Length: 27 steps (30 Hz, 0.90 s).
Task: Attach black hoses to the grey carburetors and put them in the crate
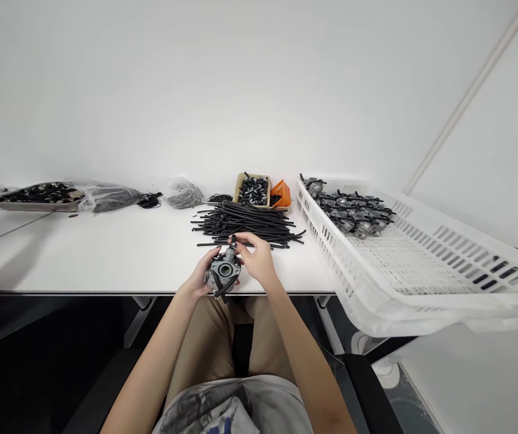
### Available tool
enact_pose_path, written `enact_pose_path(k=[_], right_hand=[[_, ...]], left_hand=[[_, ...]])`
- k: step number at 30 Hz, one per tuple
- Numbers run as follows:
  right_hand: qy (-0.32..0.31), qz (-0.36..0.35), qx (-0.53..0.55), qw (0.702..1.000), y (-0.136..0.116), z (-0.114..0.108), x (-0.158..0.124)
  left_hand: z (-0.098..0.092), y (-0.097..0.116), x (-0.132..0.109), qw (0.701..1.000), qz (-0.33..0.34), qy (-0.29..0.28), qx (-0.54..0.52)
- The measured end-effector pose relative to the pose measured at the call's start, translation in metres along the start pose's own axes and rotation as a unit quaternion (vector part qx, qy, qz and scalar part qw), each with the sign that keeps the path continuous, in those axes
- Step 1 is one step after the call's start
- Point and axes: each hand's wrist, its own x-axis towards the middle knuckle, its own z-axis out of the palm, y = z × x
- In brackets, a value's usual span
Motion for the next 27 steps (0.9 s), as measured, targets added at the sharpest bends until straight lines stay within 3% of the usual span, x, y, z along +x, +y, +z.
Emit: enact_pose_path(k=[5,8,11,14,18,23,27], right_hand=[[-0.018,-0.012,-0.007,1.000,0.001,-0.007,-0.001],[0.002,0.012,-0.038,0.999,0.001,-0.008,-0.013],[0.015,0.083,-0.075,0.994,0.004,0.001,-0.037],[-0.010,0.086,-0.094,0.992,0.010,0.017,-0.055],[0.002,0.111,-0.116,0.987,0.013,0.023,-0.052],[0.004,0.089,-0.145,0.985,-0.007,0.004,-0.048],[0.046,0.042,-0.181,0.981,-0.043,-0.037,-0.065]], left_hand=[[0.006,0.000,-0.002,0.999,0.020,0.048,0.008],[0.006,-0.002,0.000,0.997,0.037,0.063,0.013],[0.001,-0.006,0.006,0.991,0.094,0.089,0.016],[-0.003,-0.009,0.013,0.979,0.163,0.116,0.036],[-0.004,-0.010,0.015,0.975,0.172,0.106,0.092],[-0.005,-0.004,0.010,0.979,0.166,0.091,0.083],[-0.008,-0.004,0.010,0.977,0.164,0.087,0.108]])
